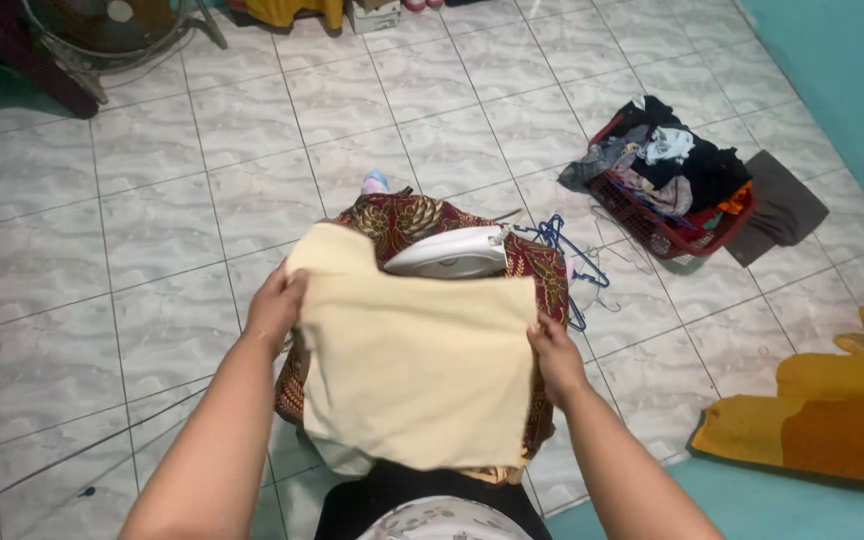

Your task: Ironing clothes and putting them on hangers or folding them.

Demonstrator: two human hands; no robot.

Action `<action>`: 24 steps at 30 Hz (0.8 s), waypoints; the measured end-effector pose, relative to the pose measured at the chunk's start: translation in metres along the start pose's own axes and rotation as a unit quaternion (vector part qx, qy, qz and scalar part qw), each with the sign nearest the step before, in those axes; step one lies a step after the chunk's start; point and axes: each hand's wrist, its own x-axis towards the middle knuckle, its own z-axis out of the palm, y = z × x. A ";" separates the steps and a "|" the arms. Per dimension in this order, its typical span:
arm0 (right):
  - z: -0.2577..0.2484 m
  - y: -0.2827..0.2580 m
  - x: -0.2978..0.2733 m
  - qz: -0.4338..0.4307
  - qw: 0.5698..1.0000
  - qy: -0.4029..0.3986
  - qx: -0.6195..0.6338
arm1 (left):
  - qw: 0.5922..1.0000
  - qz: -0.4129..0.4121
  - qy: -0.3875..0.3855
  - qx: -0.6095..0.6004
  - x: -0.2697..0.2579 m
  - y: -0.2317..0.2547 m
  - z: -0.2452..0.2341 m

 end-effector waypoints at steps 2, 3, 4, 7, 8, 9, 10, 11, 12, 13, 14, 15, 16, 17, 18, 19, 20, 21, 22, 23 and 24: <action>0.003 0.000 0.010 0.036 0.990 0.071 -0.119 | 0.997 -0.050 0.024 0.060 0.026 -0.032 0.006; 0.006 -0.001 0.018 0.068 0.960 0.139 -0.235 | 0.987 -0.096 0.052 0.120 0.040 -0.047 0.009; 0.009 -0.003 0.007 0.069 0.960 0.137 -0.236 | 0.986 -0.098 0.054 0.120 0.031 -0.064 0.009; 0.021 -0.002 -0.027 0.023 0.956 0.119 -0.267 | 0.960 -0.072 0.124 0.241 -0.002 -0.118 0.004; 0.022 0.002 -0.044 -0.031 0.916 0.105 -0.386 | 0.943 -0.040 0.171 0.281 -0.022 -0.140 0.002; 0.023 0.006 -0.060 -0.085 0.858 0.088 -0.499 | 0.922 -0.008 0.217 0.320 -0.042 -0.161 -0.001; 0.029 0.004 -0.060 -0.090 0.858 0.084 -0.499 | 0.922 -0.008 0.222 0.317 -0.047 -0.205 -0.002; 0.036 0.001 -0.060 -0.183 0.811 0.056 -0.553 | 0.931 -0.004 0.236 0.279 -0.051 -0.248 -0.003; 0.043 0.000 -0.061 -0.273 0.753 0.026 -0.598 | 0.937 0.000 0.251 0.242 -0.056 -0.292 -0.004; 0.059 -0.018 -0.046 -0.279 0.752 0.022 -0.597 | 0.936 -0.001 0.257 0.239 -0.068 -0.275 -0.006; 0.072 -0.036 -0.033 -0.352 0.745 0.025 -0.566 | 0.969 -0.106 0.171 0.141 -0.083 -0.260 -0.006; 0.087 -0.053 -0.020 -0.423 0.734 0.029 -0.530 | 0.975 -0.203 0.077 0.038 -0.098 -0.246 -0.005; 0.107 -0.072 0.009 -0.429 0.731 0.023 -0.531 | 0.975 -0.203 0.083 0.031 -0.097 -0.247 -0.007; 0.128 -0.091 0.037 -0.463 0.731 0.007 -0.501 | 0.970 -0.182 0.085 0.135 -0.096 -0.249 -0.009; 0.153 -0.110 0.066 -0.497 0.730 -0.012 -0.468 | 0.954 -0.160 0.090 0.237 -0.095 -0.250 -0.013; 0.173 -0.122 0.094 -0.503 0.727 -0.022 -0.467 | 0.955 -0.163 0.099 0.229 -0.092 -0.246 -0.013; 0.195 -0.132 0.121 -0.408 0.781 -0.010 -0.472 | 0.952 -0.181 0.102 0.223 -0.091 -0.243 -0.015; 0.219 -0.141 0.148 -0.308 0.825 0.001 -0.474 | 0.950 -0.198 0.105 0.217 -0.089 -0.240 -0.018; 0.228 -0.129 0.187 -0.314 0.823 -0.013 -0.473 | 0.949 -0.203 0.117 0.210 -0.081 -0.255 -0.018; 0.240 -0.116 0.227 -0.219 0.827 -0.009 -0.518 | 0.953 -0.183 0.120 0.211 -0.073 -0.271 -0.019; 0.252 -0.105 0.266 -0.124 0.821 -0.002 -0.558 | 0.956 -0.160 0.124 0.213 -0.064 -0.286 -0.019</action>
